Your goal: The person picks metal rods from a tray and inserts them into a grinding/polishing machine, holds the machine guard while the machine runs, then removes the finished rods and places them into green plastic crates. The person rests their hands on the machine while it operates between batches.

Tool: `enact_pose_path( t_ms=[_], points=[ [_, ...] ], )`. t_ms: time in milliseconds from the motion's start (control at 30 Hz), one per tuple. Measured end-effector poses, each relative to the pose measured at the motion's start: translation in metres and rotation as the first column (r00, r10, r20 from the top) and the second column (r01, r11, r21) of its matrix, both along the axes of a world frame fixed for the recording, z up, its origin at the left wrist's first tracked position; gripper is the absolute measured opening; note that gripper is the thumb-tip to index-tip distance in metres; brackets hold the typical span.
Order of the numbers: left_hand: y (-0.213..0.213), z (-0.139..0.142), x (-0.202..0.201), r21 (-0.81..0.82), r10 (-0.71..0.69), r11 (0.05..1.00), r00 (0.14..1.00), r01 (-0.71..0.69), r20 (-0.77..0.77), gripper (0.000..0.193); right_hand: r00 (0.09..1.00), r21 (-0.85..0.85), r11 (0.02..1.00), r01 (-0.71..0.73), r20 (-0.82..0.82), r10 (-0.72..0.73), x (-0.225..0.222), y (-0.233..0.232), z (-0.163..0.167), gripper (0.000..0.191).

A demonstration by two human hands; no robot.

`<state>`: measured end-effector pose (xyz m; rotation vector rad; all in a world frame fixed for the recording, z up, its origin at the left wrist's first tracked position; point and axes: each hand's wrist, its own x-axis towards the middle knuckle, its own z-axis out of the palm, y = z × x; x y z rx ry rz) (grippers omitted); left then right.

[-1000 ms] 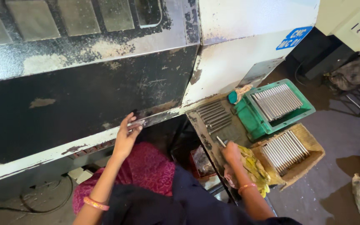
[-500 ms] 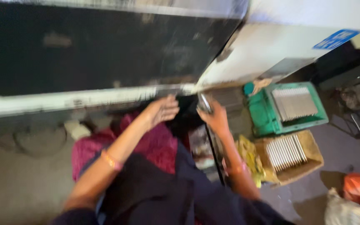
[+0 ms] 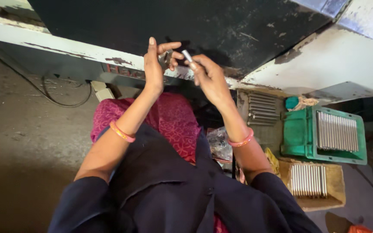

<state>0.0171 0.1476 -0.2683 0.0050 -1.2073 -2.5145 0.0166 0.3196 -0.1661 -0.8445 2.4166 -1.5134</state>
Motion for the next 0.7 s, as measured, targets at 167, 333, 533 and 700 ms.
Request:
enact_pose_path(
  t_ms=[167,333,533,700],
  points=[
    [-0.003,0.020,0.006,-0.154,0.166,0.971,0.979,-0.183,-0.117,0.080,0.999,-0.017,0.999,-0.047,-0.009,0.046,0.010,-0.028,0.008,0.021],
    [-0.003,0.033,0.012,-0.153,0.225,0.958,0.965,-0.244,-0.135,0.077,0.999,0.026,0.999,-0.020,-0.034,0.021,0.014,-0.038,0.010,0.021],
    [-0.002,0.037,0.015,-0.160,0.289,0.934,0.939,-0.320,-0.188,0.075,0.951,-0.062,0.988,-0.139,-0.288,0.116,0.009,-0.038,-0.014,0.021],
    [0.002,0.038,0.013,-0.172,0.299,0.929,0.938,-0.328,-0.178,0.071,0.911,-0.171,0.966,-0.195,0.334,0.243,-0.017,-0.030,-0.027,0.022]
  ],
)
